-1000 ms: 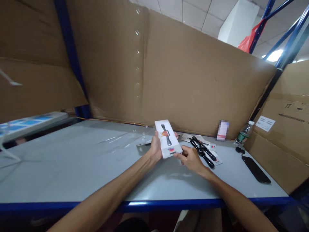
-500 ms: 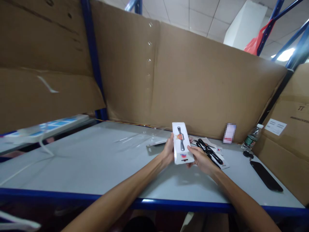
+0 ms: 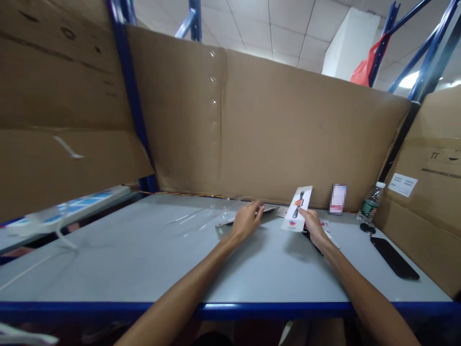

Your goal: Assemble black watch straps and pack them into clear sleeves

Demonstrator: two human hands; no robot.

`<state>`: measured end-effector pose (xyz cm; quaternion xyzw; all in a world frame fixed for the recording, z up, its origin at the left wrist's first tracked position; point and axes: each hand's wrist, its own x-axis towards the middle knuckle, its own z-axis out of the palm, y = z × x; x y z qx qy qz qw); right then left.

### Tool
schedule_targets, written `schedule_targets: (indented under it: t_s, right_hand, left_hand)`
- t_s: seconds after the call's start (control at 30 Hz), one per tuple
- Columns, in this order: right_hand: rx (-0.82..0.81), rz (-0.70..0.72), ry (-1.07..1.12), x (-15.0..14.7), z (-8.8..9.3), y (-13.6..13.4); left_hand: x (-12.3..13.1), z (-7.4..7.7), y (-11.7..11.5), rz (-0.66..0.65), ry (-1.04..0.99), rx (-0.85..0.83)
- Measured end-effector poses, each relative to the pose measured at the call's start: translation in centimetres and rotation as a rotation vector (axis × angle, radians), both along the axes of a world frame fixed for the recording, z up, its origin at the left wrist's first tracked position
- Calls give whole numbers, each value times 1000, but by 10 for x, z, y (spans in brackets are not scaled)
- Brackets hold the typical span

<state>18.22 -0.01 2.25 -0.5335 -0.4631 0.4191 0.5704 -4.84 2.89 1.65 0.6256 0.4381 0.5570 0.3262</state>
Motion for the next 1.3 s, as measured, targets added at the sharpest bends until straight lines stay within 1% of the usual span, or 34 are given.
schedule_targets:
  t_s: [0.07,0.17,0.23,0.3,0.33,0.37,0.43,0.5,0.57,0.6,0.63,0.67,0.7,0.77,0.8,0.83,0.87,0.9,0.93,1.0,1.07,1.1,1.17,1.2,1.23,1.27,1.3]
  right_hand:
    - [-46,21,-45,1,-4,3]
    - [-120,99,-89,-4,-12,4]
    - [-150,171,-109,-9,-19,2]
    - [-167,255,-123,-15,-26,1]
    - [-183,304,-131,-17,-29,0]
    - [-208,369,-139,-19,-31,-2]
    - [-264,527,-149,-23,-34,-5]
    - [-290,679,-146,-25,-32,-9]
    - [-275,754,-164,-26,-28,-11]
    - [-255,751,-196,-26,-25,-11]
    - [-225,726,-249,-25,-22,-10]
    - [-178,673,-323,-22,-20,-8]
    - [-110,589,-422,-19,-17,-6]
    - [65,345,-661,-8,-10,-1]
    - [155,198,-792,-2,-6,2]
    - [198,54,-905,6,-2,4]
    - [197,-55,-994,13,2,5]
    - [169,-135,-1065,21,5,7]
    - [127,-186,-1120,29,8,7]
    - [54,-231,-1187,42,13,8]
    - [12,-256,-1217,52,15,9]
    - [4,-272,-1218,55,15,10]
    - [25,-286,-1169,57,15,11]
    - [54,-265,-1099,56,15,11]
    - [89,-213,-992,53,15,11]
    - [125,-131,-859,49,15,10]
    - [151,-16,-700,43,15,9]
  left_hand:
    - [-4,-2,1,53,295,88]
    - [-7,-1,1,149,712,150]
    - [-14,3,3,265,914,147]
    - [-26,6,7,399,1030,103]
    - [-35,6,9,456,1055,63]
    - [-44,6,12,487,1064,13]
    - [-61,2,17,516,1019,-100]
    - [-75,-3,22,493,868,-204]
    - [-82,-8,25,481,677,-252]
    - [-83,-9,25,479,641,-260]
    - [-84,-9,25,478,664,-262]
    - [-84,-8,25,479,740,-261]
    - [-84,-7,24,477,844,-261]
    - [-84,-5,23,485,1015,-255]
    - [-84,-4,22,496,1057,-249]
    - [-85,-3,21,509,1073,-242]
    - [-86,-2,21,517,1077,-237]
    - [-86,-2,20,520,1077,-234]
    - [-86,0,19,520,1073,-236]
    - [-84,5,17,519,1058,-241]
    - [-78,15,11,538,1047,-212]
    - [-74,21,7,555,1046,-173]
    - [-61,33,-3,572,1059,-11]
    - [-53,38,-9,567,1054,86]
    - [-45,41,-14,541,1038,180]
    - [-35,42,-20,492,1015,264]
    - [-26,42,-25,435,979,333]
